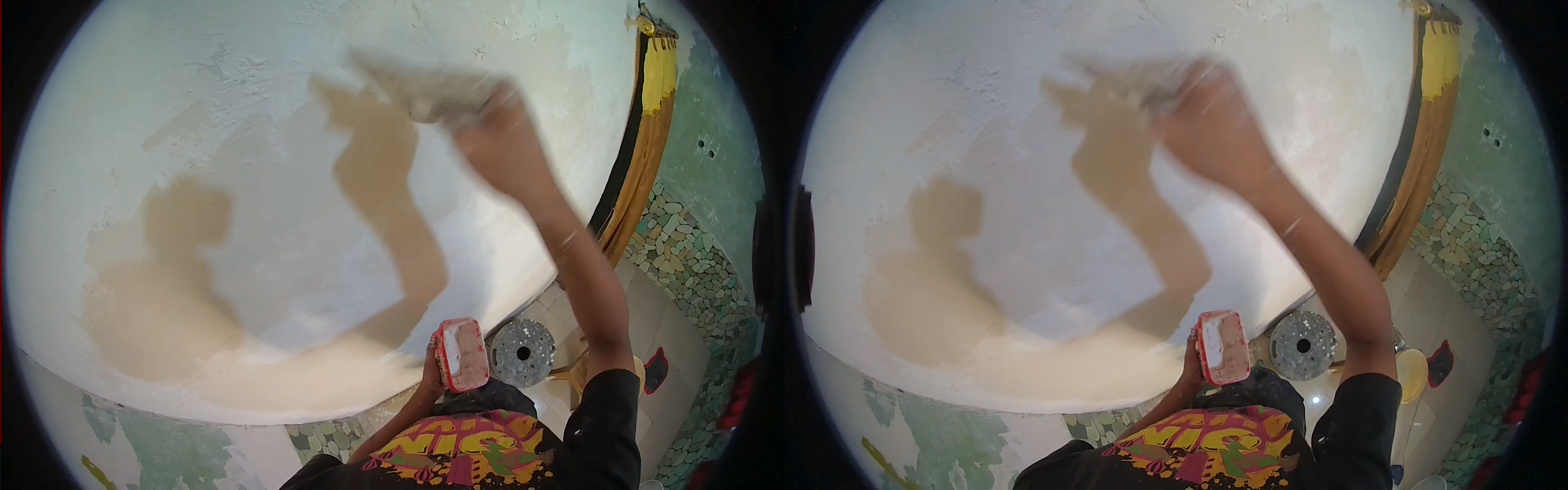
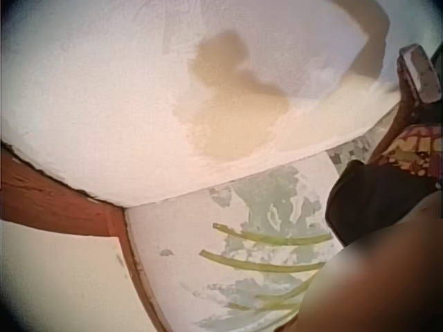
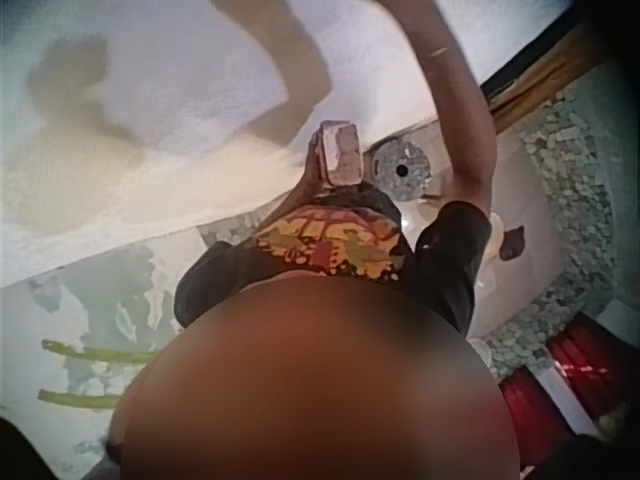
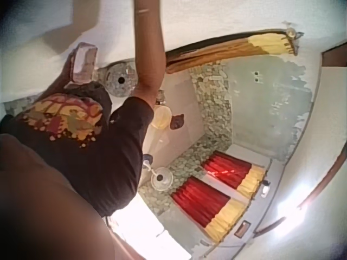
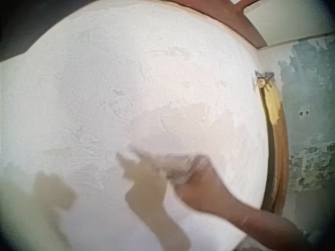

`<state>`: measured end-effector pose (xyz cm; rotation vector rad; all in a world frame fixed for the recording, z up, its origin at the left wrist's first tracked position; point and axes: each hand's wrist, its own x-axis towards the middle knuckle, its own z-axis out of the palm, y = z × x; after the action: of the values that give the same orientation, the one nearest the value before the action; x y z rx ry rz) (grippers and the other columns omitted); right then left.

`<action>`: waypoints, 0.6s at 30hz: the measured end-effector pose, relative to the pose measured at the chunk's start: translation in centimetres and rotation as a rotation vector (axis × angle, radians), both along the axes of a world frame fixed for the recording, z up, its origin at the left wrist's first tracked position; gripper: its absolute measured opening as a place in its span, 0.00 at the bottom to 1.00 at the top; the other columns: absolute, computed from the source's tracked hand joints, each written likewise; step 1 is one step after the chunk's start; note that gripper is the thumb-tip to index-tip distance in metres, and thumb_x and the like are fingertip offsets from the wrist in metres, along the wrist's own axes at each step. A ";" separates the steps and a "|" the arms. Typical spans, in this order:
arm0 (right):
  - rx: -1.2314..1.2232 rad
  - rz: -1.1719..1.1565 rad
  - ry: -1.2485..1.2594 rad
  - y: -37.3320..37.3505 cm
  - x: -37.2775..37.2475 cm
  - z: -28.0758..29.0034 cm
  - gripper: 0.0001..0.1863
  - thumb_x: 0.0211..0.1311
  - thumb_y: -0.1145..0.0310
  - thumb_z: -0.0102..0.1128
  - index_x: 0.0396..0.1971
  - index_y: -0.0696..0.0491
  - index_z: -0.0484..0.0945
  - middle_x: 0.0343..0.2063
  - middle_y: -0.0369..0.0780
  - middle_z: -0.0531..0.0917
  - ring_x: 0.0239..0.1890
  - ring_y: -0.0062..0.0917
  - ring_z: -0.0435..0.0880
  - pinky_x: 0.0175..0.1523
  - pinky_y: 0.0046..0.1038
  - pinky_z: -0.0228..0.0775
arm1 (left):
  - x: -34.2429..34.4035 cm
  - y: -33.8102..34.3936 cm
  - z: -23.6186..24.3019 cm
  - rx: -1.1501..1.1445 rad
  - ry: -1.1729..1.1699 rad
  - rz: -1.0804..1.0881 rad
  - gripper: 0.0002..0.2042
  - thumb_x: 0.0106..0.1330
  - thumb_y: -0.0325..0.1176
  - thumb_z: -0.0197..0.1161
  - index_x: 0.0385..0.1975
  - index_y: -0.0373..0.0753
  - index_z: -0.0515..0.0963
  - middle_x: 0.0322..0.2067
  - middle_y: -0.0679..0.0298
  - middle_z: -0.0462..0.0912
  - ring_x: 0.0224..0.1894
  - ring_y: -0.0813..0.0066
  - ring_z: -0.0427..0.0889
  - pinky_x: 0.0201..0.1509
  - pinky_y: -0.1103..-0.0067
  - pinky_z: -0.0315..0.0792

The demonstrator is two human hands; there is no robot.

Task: Applying plaster or wall putty to a wall surface using a putty knife and a plastic container.

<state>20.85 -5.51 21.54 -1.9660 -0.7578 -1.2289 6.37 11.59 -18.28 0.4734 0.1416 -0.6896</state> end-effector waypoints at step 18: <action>-0.165 -0.250 -0.396 7.4 2.7 3.5 0.18 0.49 0.71 0.60 0.43 0.55 0.79 0.47 0.45 0.81 0.46 0.42 0.80 0.52 0.39 0.73 | -0.2 0.1 -1.5 0.004 -0.012 0.135 0.36 0.68 0.65 0.36 0.67 0.45 0.60 0.60 0.58 0.71 0.58 0.55 0.74 0.63 0.58 0.67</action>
<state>23.51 1.85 25.02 -2.0187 -0.8453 -1.7909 6.18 11.72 -19.73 0.4674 0.1625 -0.5544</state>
